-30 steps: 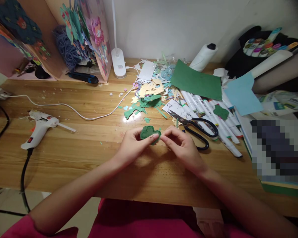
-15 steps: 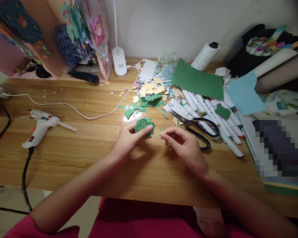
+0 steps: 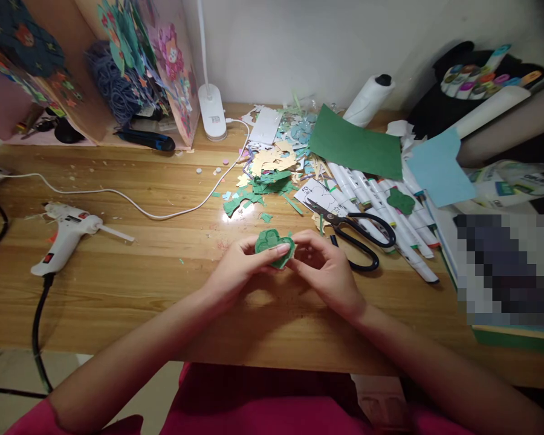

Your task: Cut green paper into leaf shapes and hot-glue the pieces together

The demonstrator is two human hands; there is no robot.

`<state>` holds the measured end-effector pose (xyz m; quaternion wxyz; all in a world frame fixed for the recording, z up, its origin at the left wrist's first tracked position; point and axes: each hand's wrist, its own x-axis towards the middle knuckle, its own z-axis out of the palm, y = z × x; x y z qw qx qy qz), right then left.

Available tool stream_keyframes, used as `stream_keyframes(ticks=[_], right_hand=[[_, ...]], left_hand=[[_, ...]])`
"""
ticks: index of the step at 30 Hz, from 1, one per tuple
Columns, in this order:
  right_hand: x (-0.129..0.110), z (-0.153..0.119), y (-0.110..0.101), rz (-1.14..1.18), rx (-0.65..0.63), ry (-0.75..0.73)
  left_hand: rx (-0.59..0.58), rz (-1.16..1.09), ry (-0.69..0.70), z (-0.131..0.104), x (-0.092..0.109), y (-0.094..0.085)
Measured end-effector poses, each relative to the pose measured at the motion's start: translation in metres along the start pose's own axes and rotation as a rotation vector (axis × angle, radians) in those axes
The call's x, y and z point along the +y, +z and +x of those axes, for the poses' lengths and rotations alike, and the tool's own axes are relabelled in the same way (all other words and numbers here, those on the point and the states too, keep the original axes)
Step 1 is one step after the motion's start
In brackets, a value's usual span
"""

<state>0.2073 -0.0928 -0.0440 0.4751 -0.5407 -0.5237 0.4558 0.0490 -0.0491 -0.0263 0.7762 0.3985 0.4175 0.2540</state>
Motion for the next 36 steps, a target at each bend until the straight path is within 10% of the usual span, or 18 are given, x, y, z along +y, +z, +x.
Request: stream_keyframes(ticks=[14, 36], right_hand=[[-0.004, 0.003, -0.006, 0.112, -0.240, 0.042], [0.008, 0.004, 0.006, 0.175, -0.226, -0.014]], left_hand=[[0.102, 0.100, 0.155, 0.000, 0.005, 0.002], [-0.066, 0.090, 0.069, -0.002, 0.010, 0.000]])
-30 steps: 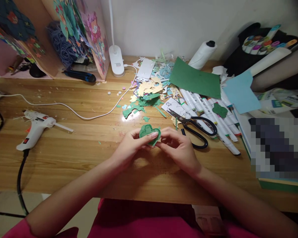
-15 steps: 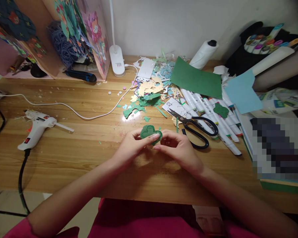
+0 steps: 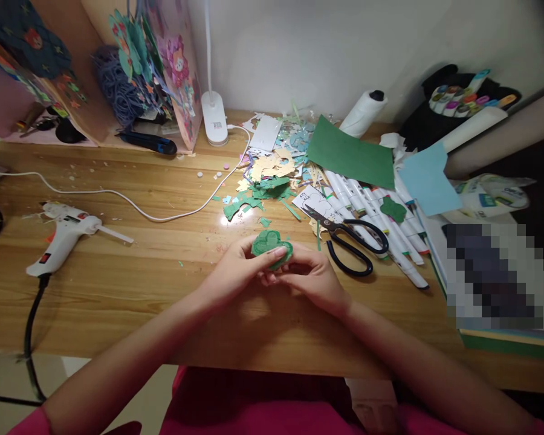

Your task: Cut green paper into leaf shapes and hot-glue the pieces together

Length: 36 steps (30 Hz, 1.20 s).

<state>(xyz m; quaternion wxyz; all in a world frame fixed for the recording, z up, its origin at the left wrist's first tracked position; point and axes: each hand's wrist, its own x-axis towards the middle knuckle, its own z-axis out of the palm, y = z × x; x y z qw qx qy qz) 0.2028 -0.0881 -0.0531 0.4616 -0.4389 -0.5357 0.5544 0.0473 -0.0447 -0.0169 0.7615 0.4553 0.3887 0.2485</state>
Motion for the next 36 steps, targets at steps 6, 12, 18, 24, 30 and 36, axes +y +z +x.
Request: stream_keyframes(ticks=[6, 12, 18, 24, 30, 36], right_hand=[[-0.005, 0.005, -0.013, 0.083, -0.055, -0.044], [-0.009, 0.001, -0.015, 0.033, -0.267, 0.092], [-0.010, -0.004, 0.004, 0.090, -0.353, 0.124], [-0.009, -0.005, 0.001, -0.031, -0.073, 0.034], [-0.015, 0.000, -0.013, -0.156, 0.014, -0.102], [-0.021, 0.009, -0.032, -0.235, 0.330, -0.026]], left_hand=[[-0.107, 0.053, -0.067, -0.006, 0.015, -0.011], [-0.130, 0.134, -0.095, -0.012, 0.021, -0.013], [-0.181, 0.166, -0.162, -0.012, 0.015, -0.008], [-0.175, 0.155, -0.145, -0.010, 0.016, -0.010], [0.071, 0.190, -0.036, -0.004, 0.017, -0.018], [0.204, 0.115, -0.028, 0.002, 0.013, -0.025]])
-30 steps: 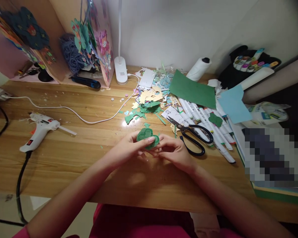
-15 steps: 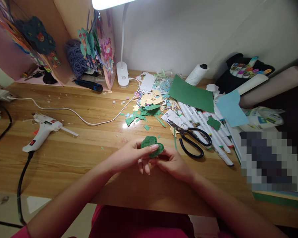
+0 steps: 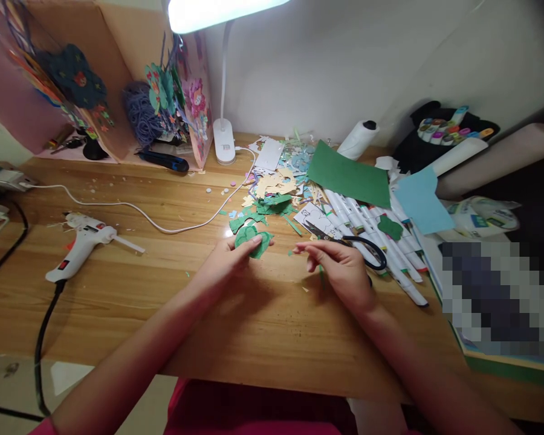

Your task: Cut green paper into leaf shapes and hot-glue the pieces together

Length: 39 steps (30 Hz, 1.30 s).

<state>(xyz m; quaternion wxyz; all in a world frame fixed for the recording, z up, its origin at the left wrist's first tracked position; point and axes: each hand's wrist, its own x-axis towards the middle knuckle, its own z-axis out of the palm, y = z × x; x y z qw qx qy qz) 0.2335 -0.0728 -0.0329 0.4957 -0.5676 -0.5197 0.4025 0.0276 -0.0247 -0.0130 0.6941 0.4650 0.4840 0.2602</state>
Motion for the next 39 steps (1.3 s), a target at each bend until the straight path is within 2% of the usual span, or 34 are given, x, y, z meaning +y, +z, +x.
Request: stream_keyframes(ticks=[4, 8, 19, 25, 33, 39], right_hand=[[0.006, 0.009, -0.014, -0.219, 0.134, 0.009], [0.012, 0.014, -0.023, -0.415, 0.128, -0.054], [0.014, 0.021, -0.022, -0.265, -0.079, -0.073], [0.011, 0.017, -0.018, -0.212, -0.105, 0.028], [0.007, 0.011, -0.008, 0.112, -0.188, 0.248], [0.003, 0.010, -0.009, 0.226, -0.213, 0.348]], left_hand=[[0.065, 0.069, 0.065, -0.001, 0.002, 0.001], [0.099, 0.122, 0.136, -0.003, 0.003, 0.003], [0.107, 0.159, 0.125, 0.001, -0.002, 0.008], [0.096, 0.149, 0.137, 0.002, -0.005, 0.012], [0.093, 0.188, 0.076, 0.003, -0.005, 0.016], [0.088, 0.181, 0.076, 0.004, -0.008, 0.014]])
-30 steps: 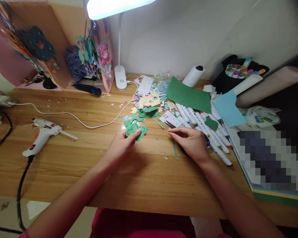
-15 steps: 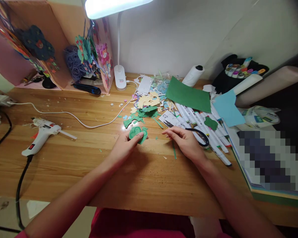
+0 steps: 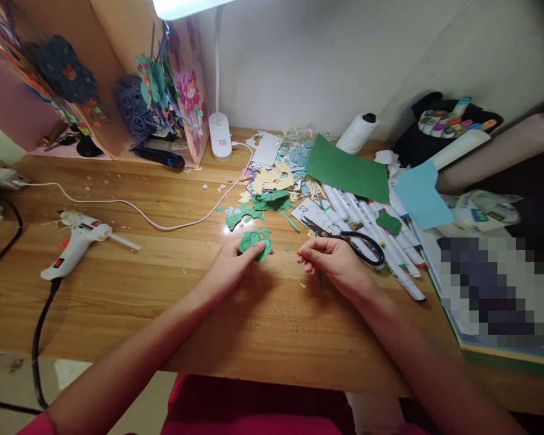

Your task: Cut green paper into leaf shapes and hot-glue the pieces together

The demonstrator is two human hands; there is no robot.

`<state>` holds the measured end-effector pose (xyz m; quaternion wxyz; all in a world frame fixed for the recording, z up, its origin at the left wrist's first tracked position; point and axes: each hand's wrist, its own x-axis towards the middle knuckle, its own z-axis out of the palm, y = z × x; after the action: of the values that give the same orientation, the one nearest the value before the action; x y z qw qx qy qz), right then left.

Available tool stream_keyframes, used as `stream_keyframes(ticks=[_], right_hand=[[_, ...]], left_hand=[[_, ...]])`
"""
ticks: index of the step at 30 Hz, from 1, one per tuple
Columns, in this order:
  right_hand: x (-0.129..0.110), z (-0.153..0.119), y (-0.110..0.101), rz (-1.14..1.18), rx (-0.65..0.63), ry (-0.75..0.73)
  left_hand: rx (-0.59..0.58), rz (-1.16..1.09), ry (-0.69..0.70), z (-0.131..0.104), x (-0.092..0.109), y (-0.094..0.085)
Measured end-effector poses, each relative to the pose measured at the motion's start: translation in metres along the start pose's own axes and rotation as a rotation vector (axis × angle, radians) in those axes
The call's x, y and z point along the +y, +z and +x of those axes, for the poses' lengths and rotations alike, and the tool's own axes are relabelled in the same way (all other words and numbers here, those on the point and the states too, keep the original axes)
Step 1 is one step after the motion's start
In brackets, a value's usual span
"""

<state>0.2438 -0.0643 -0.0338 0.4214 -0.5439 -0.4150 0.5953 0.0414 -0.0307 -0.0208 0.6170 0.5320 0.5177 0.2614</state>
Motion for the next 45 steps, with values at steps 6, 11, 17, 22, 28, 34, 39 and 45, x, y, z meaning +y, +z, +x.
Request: stream_keyframes(ticks=[6, 11, 17, 22, 28, 34, 39, 45], right_hand=[[-0.002, -0.002, 0.000, -0.050, -0.015, -0.078], [0.006, 0.001, 0.000, -0.260, 0.139, -0.283], [0.005, -0.002, 0.002, -0.536, 0.165, -0.450], [0.000, -0.010, 0.011, -0.552, 0.048, -0.488], [0.005, -0.015, 0.022, -0.461, 0.041, -0.376], [0.005, -0.018, 0.025, -0.486, 0.051, -0.325], [0.006, -0.018, 0.027, -0.332, -0.008, -0.222], [0.010, -0.017, 0.029, -0.283, 0.020, -0.288]], left_hand=[[-0.054, -0.002, -0.010, 0.000, -0.002, 0.000], [-0.118, -0.025, 0.021, -0.001, -0.004, 0.001], [-0.175, -0.001, 0.034, -0.005, -0.004, 0.001], [-0.182, -0.055, 0.042, -0.006, -0.005, 0.004], [-0.205, -0.070, 0.032, -0.008, -0.007, 0.008], [-0.130, -0.002, 0.164, -0.009, -0.010, 0.013], [-0.126, -0.018, 0.133, -0.009, -0.012, 0.015], [-0.132, -0.044, 0.083, -0.006, -0.010, 0.014]])
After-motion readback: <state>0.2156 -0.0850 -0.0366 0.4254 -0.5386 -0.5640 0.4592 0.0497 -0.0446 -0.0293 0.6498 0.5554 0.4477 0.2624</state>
